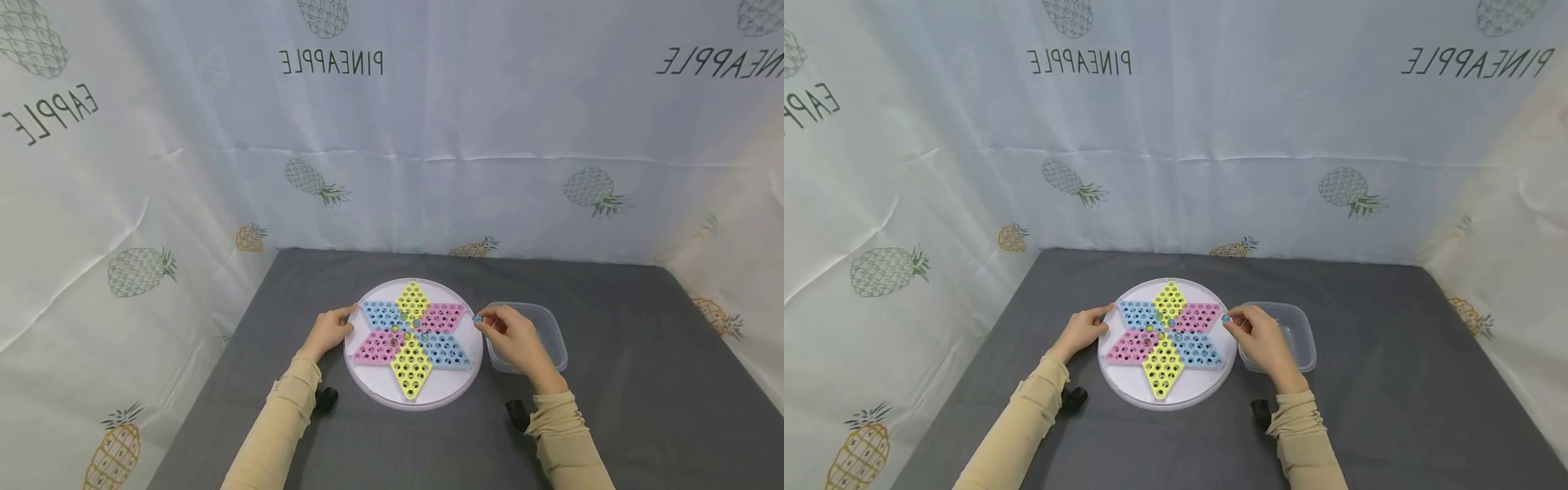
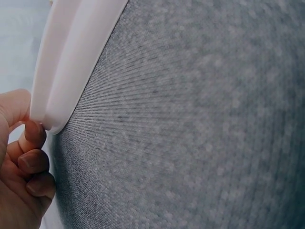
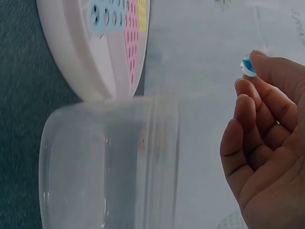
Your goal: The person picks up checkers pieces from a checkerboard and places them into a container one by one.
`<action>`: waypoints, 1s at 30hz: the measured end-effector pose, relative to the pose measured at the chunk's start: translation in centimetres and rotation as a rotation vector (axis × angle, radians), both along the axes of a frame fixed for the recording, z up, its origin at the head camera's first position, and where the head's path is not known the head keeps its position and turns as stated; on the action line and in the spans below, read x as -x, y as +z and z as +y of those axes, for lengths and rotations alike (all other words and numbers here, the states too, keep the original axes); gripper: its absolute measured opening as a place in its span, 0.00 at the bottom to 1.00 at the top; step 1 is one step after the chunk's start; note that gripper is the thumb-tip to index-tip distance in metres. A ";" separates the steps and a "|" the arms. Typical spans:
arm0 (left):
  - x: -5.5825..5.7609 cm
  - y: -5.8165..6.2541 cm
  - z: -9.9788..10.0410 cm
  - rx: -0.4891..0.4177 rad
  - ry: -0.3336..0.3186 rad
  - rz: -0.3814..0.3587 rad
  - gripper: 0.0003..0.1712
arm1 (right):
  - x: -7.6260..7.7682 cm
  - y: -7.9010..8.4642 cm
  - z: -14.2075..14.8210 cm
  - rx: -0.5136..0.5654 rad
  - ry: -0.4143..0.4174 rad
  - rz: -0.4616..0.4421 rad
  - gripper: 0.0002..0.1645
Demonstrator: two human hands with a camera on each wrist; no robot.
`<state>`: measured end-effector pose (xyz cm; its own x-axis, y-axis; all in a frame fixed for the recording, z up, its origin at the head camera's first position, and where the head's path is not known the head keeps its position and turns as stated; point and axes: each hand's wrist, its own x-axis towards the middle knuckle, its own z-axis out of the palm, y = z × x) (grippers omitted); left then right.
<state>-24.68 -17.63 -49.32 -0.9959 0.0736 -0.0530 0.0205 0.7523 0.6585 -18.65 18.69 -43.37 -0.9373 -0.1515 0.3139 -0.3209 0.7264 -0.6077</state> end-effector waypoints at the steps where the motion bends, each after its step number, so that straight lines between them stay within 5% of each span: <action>1: 0.0 0.0 0.0 0.000 -0.001 0.001 0.28 | 0.1 0.0 0.3 0.004 -0.004 0.004 0.11; 13: -0.1 0.0 0.1 -0.006 -0.003 0.009 0.28 | 0.8 -0.8 3.3 -0.067 -0.099 -0.070 0.14; 30: 0.0 -0.2 0.0 -0.018 -0.012 0.009 0.28 | 1.7 -2.0 3.6 -0.170 -0.059 -0.302 0.14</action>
<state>-24.67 -17.63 -49.50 -0.9954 0.0860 -0.0427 0.0350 0.7397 0.6720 -20.35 22.24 -45.42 -0.9927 -0.1206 -0.0042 -0.0994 0.8375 -0.5373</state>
